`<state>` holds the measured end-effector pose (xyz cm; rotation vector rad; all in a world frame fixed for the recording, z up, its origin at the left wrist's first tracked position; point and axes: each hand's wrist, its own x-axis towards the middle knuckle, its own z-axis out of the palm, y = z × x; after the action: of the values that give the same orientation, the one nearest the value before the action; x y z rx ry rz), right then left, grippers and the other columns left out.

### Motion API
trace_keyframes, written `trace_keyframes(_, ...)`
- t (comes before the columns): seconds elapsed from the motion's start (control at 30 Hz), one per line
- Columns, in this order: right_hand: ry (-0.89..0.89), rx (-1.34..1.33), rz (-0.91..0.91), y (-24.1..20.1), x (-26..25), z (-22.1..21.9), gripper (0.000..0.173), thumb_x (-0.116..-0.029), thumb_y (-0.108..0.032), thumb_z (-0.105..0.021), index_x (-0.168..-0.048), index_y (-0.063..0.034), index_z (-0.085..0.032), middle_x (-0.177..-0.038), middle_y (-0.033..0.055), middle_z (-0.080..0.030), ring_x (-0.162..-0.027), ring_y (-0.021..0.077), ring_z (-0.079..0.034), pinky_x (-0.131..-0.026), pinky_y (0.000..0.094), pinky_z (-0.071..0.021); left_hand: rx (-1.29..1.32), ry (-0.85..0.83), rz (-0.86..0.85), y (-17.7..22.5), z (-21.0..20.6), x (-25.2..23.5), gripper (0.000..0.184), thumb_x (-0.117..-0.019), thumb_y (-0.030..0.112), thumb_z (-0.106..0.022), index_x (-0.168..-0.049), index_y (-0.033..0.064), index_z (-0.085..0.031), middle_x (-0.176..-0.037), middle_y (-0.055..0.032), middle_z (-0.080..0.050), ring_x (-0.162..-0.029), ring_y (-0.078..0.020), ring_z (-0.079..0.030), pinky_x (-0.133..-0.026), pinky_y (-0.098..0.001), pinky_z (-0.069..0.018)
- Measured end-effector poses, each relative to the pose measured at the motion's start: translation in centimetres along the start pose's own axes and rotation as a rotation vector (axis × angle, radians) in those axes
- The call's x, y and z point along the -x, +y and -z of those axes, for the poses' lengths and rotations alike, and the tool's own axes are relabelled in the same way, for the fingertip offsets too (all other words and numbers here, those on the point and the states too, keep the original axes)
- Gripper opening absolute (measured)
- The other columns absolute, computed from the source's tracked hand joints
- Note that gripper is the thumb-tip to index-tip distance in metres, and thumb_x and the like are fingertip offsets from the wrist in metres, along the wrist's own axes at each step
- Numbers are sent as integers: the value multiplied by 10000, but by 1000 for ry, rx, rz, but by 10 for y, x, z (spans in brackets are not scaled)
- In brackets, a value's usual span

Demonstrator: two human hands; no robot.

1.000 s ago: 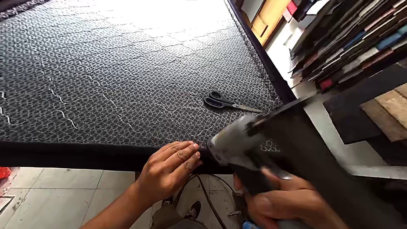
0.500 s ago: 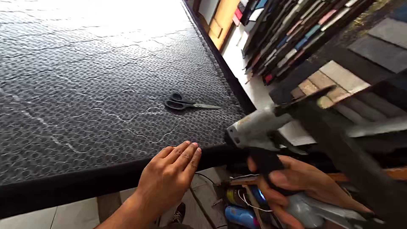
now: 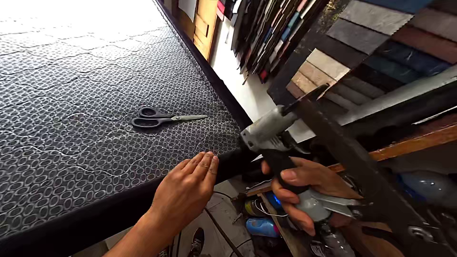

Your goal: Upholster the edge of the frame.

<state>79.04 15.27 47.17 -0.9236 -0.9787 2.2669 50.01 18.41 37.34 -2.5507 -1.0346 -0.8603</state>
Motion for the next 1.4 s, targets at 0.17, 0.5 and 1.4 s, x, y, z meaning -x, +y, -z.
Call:
trace_keyframes(0.17,0,60,3,1,-9,-7,238,-1022,-270,-595,-1186,-98,-586,-687,35,-612,-502,166,-666,-479,362,-626,-15,45,25,-13,15,23,293,-1029,136,-514,-1196,79,-748,-1206,-83,-752,-1118,-221,-725,-916,-362,-599)
trace_keyframes(0.5,-194,93,-108,8,-48,-27,249,-1000,-243,-573,-1203,-100,-558,-670,26,-596,-495,159,-653,-457,352,-612,-5,323,122,-12,4,52,174,-978,141,-648,-1096,103,-771,-1158,-75,-767,-1129,-220,-718,-995,-402,-576)
trace_keyframes(1.4,1428,788,459,102,62,16,498,-807,-401,-789,-1242,-195,-661,-832,24,-727,-557,201,-678,-475,415,-604,1434,-504,1577,42,-184,207,502,-1052,148,-536,-1511,8,-390,-1425,-232,-570,-1221,-354,-638,-967,-523,-562)
